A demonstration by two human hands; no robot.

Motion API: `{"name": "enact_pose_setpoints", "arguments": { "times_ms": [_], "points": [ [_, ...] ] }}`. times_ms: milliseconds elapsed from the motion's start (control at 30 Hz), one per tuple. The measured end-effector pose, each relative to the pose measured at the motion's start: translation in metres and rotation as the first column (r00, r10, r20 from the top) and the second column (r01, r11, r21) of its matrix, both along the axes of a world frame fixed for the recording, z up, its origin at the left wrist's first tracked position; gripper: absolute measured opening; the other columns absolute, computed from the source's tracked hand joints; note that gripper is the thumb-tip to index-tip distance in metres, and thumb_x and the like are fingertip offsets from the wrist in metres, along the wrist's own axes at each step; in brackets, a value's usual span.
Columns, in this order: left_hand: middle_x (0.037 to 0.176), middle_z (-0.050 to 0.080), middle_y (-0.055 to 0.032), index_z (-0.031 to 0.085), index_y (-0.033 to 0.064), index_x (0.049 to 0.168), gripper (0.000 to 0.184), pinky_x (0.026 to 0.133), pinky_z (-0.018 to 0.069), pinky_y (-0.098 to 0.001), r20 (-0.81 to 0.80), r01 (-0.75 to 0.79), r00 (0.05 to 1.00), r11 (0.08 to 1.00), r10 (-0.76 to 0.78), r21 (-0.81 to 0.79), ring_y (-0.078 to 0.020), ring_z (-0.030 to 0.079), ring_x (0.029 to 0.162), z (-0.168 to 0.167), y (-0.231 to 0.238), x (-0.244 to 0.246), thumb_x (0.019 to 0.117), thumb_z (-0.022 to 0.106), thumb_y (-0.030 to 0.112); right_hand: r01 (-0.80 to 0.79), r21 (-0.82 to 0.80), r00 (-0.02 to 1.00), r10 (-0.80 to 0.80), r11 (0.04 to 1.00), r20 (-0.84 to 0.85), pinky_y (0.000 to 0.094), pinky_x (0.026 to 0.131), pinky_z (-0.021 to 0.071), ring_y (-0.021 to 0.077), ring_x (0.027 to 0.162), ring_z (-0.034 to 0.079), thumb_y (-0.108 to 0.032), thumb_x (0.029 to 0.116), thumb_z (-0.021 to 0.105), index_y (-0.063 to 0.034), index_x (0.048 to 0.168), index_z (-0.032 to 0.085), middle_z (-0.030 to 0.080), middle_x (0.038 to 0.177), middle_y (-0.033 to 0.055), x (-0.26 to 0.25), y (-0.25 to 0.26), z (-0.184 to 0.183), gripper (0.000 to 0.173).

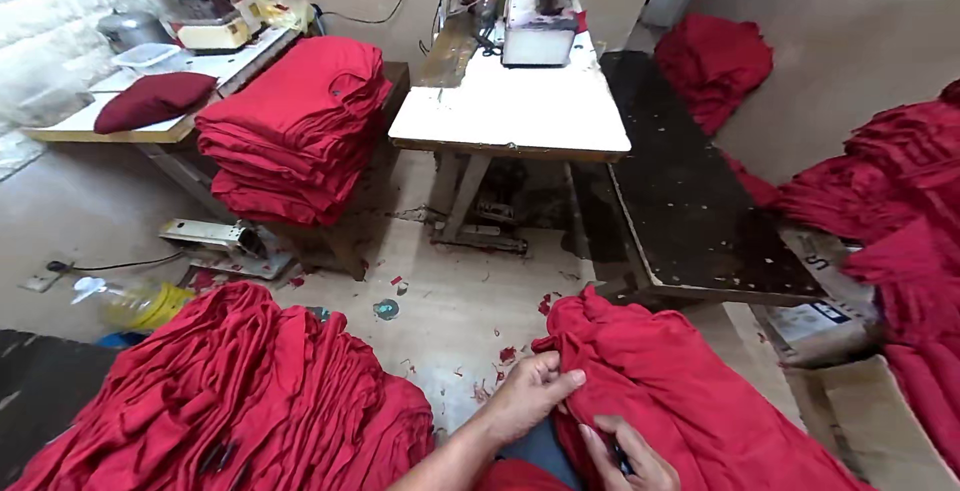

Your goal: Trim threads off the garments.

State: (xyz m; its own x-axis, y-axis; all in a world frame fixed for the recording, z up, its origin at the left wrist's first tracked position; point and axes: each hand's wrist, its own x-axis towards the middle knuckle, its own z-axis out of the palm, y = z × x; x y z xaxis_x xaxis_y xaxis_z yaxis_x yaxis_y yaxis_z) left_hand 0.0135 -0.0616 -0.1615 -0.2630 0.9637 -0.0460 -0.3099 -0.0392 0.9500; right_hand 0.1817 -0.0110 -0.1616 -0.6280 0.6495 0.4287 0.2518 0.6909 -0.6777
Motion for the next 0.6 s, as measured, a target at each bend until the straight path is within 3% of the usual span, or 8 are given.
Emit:
{"name": "enact_pose_setpoints", "arguments": {
  "times_ms": [67, 100, 200, 333, 400, 467, 533, 600],
  "points": [
    [0.086, 0.067, -0.0009, 0.064, -0.0002, 0.105, 0.026, 0.073, 0.0567, -0.0283, 0.017, -0.080, 0.997, 0.996, 0.081, -0.035, -0.0068, 0.065, 0.076, -0.005, 0.003, 0.004, 0.1078, 0.048, 0.020, 0.018, -0.085, 1.000, -0.016, 0.996, 0.017, 0.0263, 0.071, 0.0561, 0.0198, 0.069, 0.069, 0.002, 0.0895, 0.066, 0.0157, 0.091, 0.071, 0.072, 0.082, 0.0232, -0.007, -0.008, 0.033, 0.015],
    [0.087, 0.067, -0.0010, 0.065, 0.0005, 0.105, 0.027, 0.075, 0.0568, -0.0290, 0.017, -0.094, 0.995, 0.994, 0.095, -0.049, -0.0072, 0.066, 0.078, -0.008, 0.004, 0.005, 0.1078, 0.048, 0.021, 0.008, -0.124, 1.000, -0.007, 0.992, 0.014, 0.0247, 0.073, 0.0559, 0.0176, 0.071, 0.069, 0.002, 0.0910, 0.063, 0.0150, 0.092, 0.072, 0.073, 0.083, 0.0222, -0.003, -0.006, 0.030, 0.016],
    [0.091, 0.070, -0.0027, 0.066, -0.0006, 0.110, 0.021, 0.073, 0.0568, -0.0282, 0.010, -0.088, 0.996, 0.992, 0.089, -0.088, -0.0080, 0.067, 0.078, -0.007, 0.000, 0.003, 0.1038, 0.057, 0.017, -0.026, -0.210, 0.996, 0.008, 0.977, -0.089, 0.0146, 0.074, 0.0549, 0.0019, 0.077, 0.069, -0.001, 0.0934, 0.058, 0.0078, 0.093, 0.073, 0.075, 0.086, 0.0109, 0.020, 0.008, -0.012, 0.017],
    [0.089, 0.073, -0.0027, 0.065, -0.0001, 0.109, 0.018, 0.063, 0.0562, -0.0244, 0.072, -0.029, 0.997, 0.990, 0.039, -0.139, -0.0066, 0.068, 0.072, 0.013, -0.004, -0.001, 0.0929, 0.070, 0.006, -0.016, -0.251, 0.991, -0.019, 0.968, -0.136, 0.0105, 0.064, 0.0489, -0.0052, 0.068, 0.058, -0.013, 0.0916, 0.069, 0.0033, 0.100, 0.069, 0.071, 0.086, 0.0037, 0.023, 0.009, -0.007, 0.018],
    [0.089, 0.074, -0.0036, 0.066, -0.0009, 0.107, 0.019, 0.066, 0.0584, -0.0260, 0.055, -0.011, 0.998, 0.993, 0.018, -0.118, -0.0079, 0.070, 0.075, 0.021, -0.004, 0.002, 0.0898, 0.073, 0.004, -0.032, -0.200, 0.993, 0.009, 0.979, -0.114, 0.0121, 0.057, 0.0454, -0.0039, 0.063, 0.054, -0.023, 0.0893, 0.076, -0.0025, 0.108, 0.066, 0.071, 0.090, 0.0034, 0.019, 0.007, -0.006, 0.030],
    [0.091, 0.074, -0.0044, 0.068, -0.0030, 0.106, 0.019, 0.076, 0.0606, -0.0285, -0.014, 0.005, 1.000, 0.998, -0.006, -0.066, -0.0088, 0.071, 0.081, 0.025, -0.003, 0.006, 0.0896, 0.074, 0.005, -0.003, -0.019, 0.997, 0.002, 1.000, -0.083, 0.0141, 0.055, 0.0464, 0.0009, 0.060, 0.054, -0.028, 0.0906, 0.074, -0.0041, 0.106, 0.065, 0.068, 0.084, 0.0060, 0.013, 0.005, -0.012, 0.030],
    [0.090, 0.073, -0.0048, 0.070, -0.0038, 0.102, 0.016, 0.080, 0.0596, -0.0289, -0.129, 0.010, 0.992, 1.000, -0.012, -0.011, -0.0079, 0.070, 0.083, 0.027, -0.002, 0.007, 0.0929, 0.073, 0.009, 0.051, 0.128, 0.997, -0.044, 0.990, -0.061, 0.0155, 0.053, 0.0478, 0.0037, 0.056, 0.056, -0.025, 0.0904, 0.069, -0.0039, 0.099, 0.066, 0.066, 0.076, 0.0070, 0.011, 0.005, -0.017, 0.023],
    [0.085, 0.072, -0.0034, 0.071, -0.0022, 0.098, 0.015, 0.078, 0.0585, -0.0278, -0.199, -0.020, 0.980, 1.000, 0.021, 0.009, -0.0065, 0.068, 0.079, 0.027, -0.001, 0.006, 0.0960, 0.070, 0.013, 0.083, 0.142, 0.994, -0.073, 0.986, -0.077, 0.0139, 0.054, 0.0466, 0.0030, 0.056, 0.055, -0.019, 0.0905, 0.064, -0.0025, 0.097, 0.068, 0.065, 0.072, 0.0070, 0.014, 0.006, -0.016, 0.018]
  ]
}}
